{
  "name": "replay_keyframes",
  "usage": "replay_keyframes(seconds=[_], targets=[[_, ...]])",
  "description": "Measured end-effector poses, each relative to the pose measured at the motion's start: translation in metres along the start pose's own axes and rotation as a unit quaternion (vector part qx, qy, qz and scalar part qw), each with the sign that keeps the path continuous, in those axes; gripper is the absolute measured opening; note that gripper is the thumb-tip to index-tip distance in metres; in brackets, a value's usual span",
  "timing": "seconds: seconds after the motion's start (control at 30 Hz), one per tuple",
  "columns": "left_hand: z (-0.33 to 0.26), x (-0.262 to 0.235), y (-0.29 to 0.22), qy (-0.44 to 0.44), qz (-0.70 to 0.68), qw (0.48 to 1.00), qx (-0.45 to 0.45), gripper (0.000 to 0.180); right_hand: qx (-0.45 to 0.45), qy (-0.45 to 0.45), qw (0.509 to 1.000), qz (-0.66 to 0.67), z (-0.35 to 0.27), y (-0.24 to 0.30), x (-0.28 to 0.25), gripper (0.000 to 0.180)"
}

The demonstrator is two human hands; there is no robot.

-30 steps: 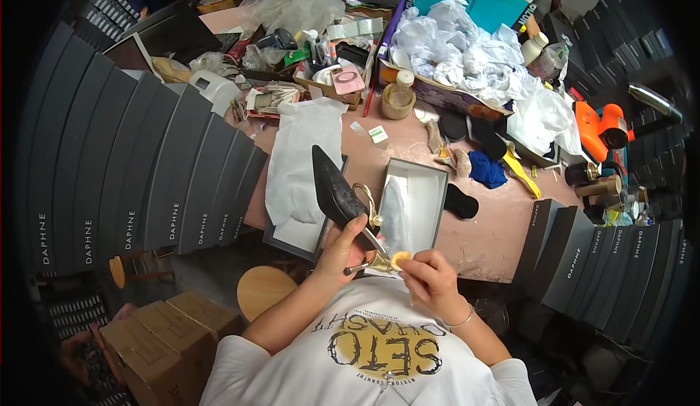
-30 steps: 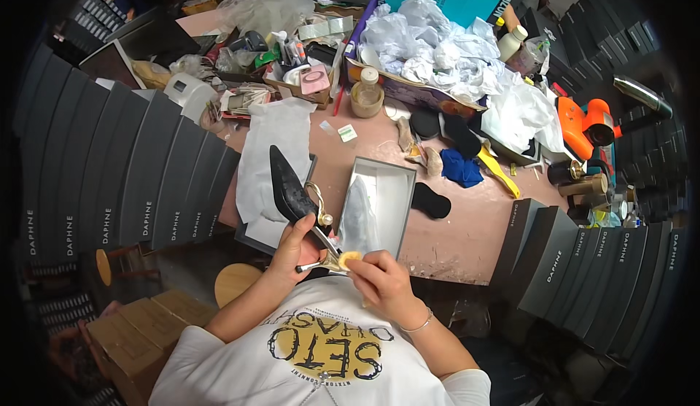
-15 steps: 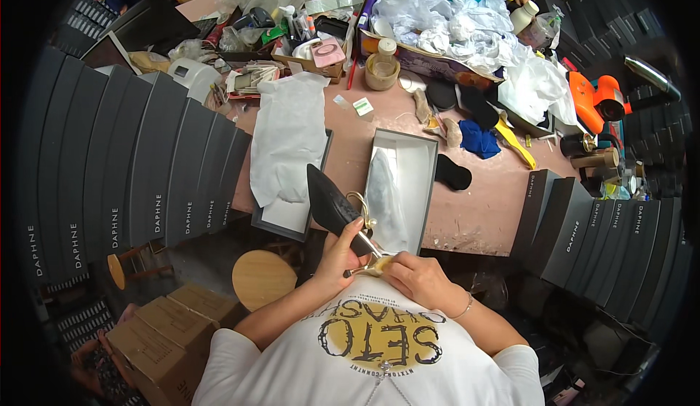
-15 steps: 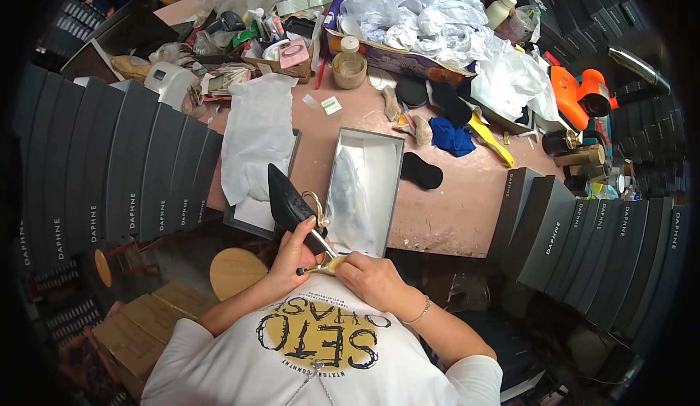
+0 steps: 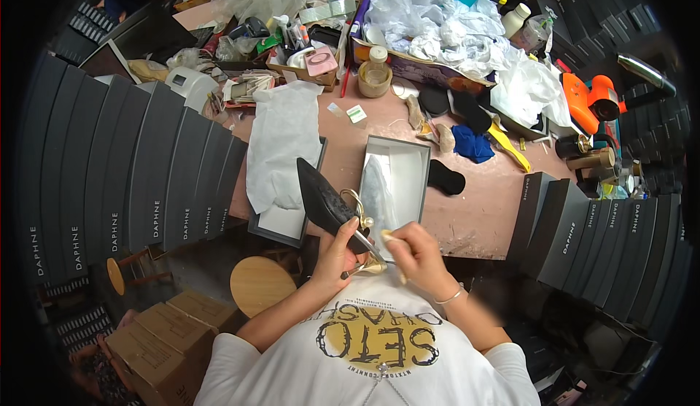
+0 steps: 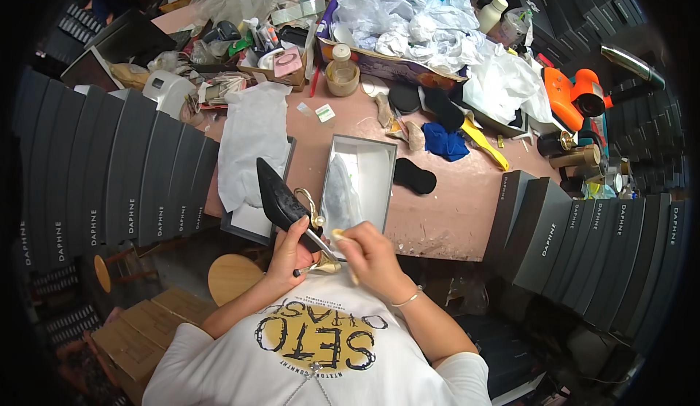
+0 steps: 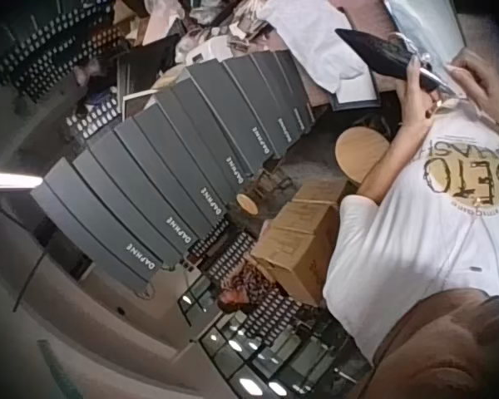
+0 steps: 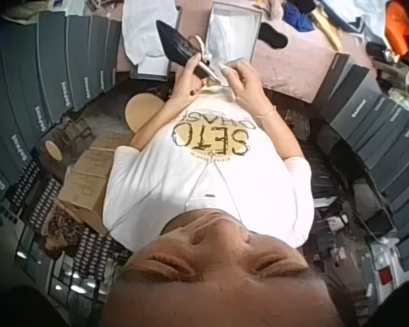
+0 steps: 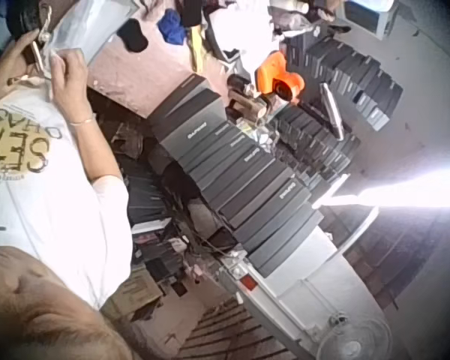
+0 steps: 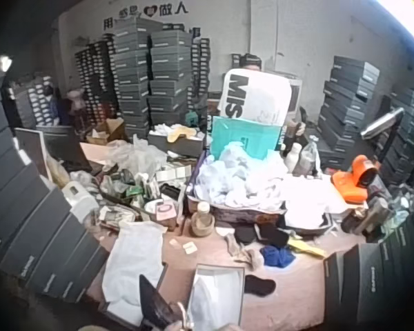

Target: The person is packing high-heeled shoes into boxes, including wrapping them in tissue paper and adding foam inserts.

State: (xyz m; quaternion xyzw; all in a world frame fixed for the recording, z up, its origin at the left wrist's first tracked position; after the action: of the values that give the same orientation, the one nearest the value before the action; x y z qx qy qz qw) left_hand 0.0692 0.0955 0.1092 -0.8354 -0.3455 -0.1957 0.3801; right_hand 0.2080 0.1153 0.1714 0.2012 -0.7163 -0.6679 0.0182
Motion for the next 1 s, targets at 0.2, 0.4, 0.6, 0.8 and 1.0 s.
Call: replay_keyframes(seconds=[0.2,0.4,0.6,0.8,1.0], targets=[[0.005,0.012,-0.028,0.022,0.015,0.999,0.042,0.028,0.297,0.034,0.787,0.54,-0.016,-0.062,0.001,0.012],[0.018,0.004,-0.035,0.015,0.03,0.999,0.025,0.03,0.261,0.036,0.8,0.54,0.023,-0.06,0.003,0.021],[0.032,-0.008,-0.048,-0.031,0.009,0.999,0.038,0.023,0.285,0.035,0.841,0.459,0.044,-0.076,0.002,0.016],[0.044,-0.024,-0.051,-0.033,0.002,0.999,0.018,0.03,0.319,-0.009,0.851,0.416,0.055,-0.089,0.01,0.017],[0.049,-0.023,-0.06,-0.056,-0.035,0.997,0.03,0.027,-0.061,-0.18,0.975,-0.115,0.182,-0.004,-0.1,0.018]])
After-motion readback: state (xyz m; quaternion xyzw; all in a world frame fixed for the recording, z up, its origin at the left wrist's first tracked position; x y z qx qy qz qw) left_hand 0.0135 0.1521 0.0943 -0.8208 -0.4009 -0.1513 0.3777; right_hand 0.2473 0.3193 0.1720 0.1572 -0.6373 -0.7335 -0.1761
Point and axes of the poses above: each hand's wrist, its own z-axis towards the middle knuckle, its own x-axis out of the palm, y = z × x, the point moved 10 cm from there along z, towards the middle knuckle, and after that the axes turned 1 degree about x, right-handed, at the moved point
